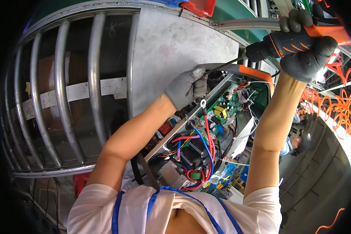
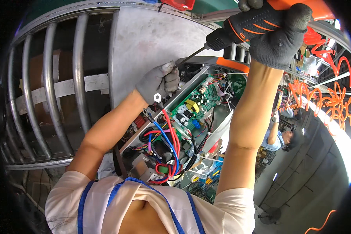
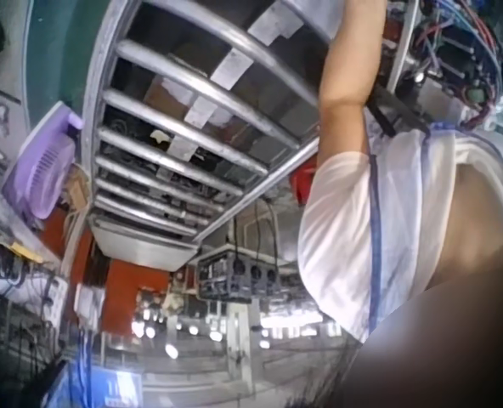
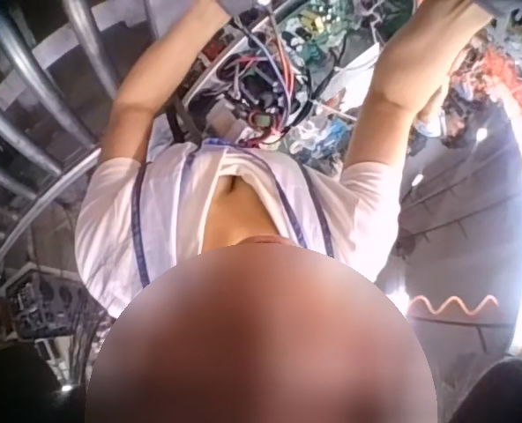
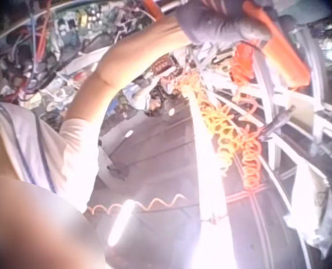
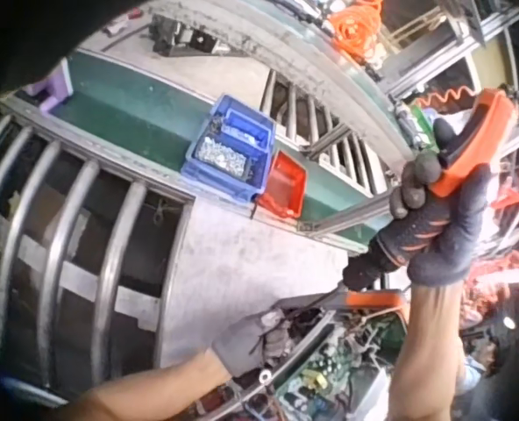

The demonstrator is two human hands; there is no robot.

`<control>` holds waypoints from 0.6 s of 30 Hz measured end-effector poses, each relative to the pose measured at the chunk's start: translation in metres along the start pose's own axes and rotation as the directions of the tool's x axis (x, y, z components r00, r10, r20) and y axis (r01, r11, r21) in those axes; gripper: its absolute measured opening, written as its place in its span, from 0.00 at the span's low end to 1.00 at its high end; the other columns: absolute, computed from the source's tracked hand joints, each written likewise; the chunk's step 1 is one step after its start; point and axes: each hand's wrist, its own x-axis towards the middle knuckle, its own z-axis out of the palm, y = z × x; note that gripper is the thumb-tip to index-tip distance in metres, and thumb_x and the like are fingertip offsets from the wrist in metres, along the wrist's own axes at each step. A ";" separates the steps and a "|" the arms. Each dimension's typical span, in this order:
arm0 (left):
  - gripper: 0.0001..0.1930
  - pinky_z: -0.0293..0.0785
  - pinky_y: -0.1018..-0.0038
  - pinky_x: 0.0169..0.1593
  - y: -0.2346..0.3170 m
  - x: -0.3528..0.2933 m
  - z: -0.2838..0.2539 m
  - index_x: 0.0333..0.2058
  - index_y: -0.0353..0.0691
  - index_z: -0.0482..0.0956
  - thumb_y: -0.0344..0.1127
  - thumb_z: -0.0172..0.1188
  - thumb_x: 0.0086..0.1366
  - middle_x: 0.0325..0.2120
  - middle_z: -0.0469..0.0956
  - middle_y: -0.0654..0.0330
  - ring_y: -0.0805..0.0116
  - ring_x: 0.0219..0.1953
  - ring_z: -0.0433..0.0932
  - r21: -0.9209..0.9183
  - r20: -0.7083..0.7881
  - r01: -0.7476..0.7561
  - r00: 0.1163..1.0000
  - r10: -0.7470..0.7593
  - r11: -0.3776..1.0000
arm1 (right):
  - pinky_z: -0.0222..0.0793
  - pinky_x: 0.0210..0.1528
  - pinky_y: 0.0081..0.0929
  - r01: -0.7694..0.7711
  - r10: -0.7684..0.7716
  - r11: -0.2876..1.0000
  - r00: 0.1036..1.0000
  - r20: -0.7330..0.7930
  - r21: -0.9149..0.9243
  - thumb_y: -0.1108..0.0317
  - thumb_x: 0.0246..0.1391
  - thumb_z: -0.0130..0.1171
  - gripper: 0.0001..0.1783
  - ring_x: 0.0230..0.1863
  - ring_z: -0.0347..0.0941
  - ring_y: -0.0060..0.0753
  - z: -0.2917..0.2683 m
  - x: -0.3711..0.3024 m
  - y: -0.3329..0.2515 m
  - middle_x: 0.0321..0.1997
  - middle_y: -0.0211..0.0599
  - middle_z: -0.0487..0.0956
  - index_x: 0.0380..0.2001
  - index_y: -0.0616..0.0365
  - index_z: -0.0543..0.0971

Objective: The person assembles an electronic device on a factory workbench. They place the device on the table, use a power drill to secure screws into the casing, and then connect internal wires to the circuit board.

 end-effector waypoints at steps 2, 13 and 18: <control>0.15 0.51 0.79 0.20 -0.003 0.000 0.004 0.27 0.41 0.66 0.45 0.48 0.67 0.14 0.54 0.71 0.78 0.16 0.53 -0.009 -0.050 -0.010 0.999 0.009 1.000 | 0.59 0.40 0.31 -0.003 0.000 0.999 0.998 0.060 0.054 0.40 0.44 0.62 0.41 0.37 0.60 0.30 -0.002 0.002 0.002 0.38 0.30 0.69 0.54 0.56 0.65; 0.16 0.51 0.78 0.19 0.000 -0.001 0.016 0.25 0.42 0.65 0.45 0.43 0.70 0.13 0.54 0.69 0.76 0.14 0.52 -0.019 -0.230 -0.097 0.969 0.090 0.995 | 0.57 0.38 0.33 0.028 -0.043 0.993 0.990 0.133 0.114 0.36 0.40 0.62 0.43 0.36 0.58 0.32 0.019 0.000 0.004 0.35 0.30 0.68 0.54 0.53 0.67; 0.17 0.48 0.75 0.18 0.002 -0.001 0.018 0.23 0.45 0.63 0.46 0.42 0.70 0.10 0.52 0.69 0.75 0.12 0.49 -0.110 -0.295 -0.141 0.950 0.103 0.984 | 0.66 0.36 0.33 -0.113 0.129 0.985 0.984 -0.125 0.128 0.44 0.49 0.58 0.35 0.34 0.66 0.33 0.073 0.010 0.015 0.40 0.38 0.72 0.54 0.56 0.66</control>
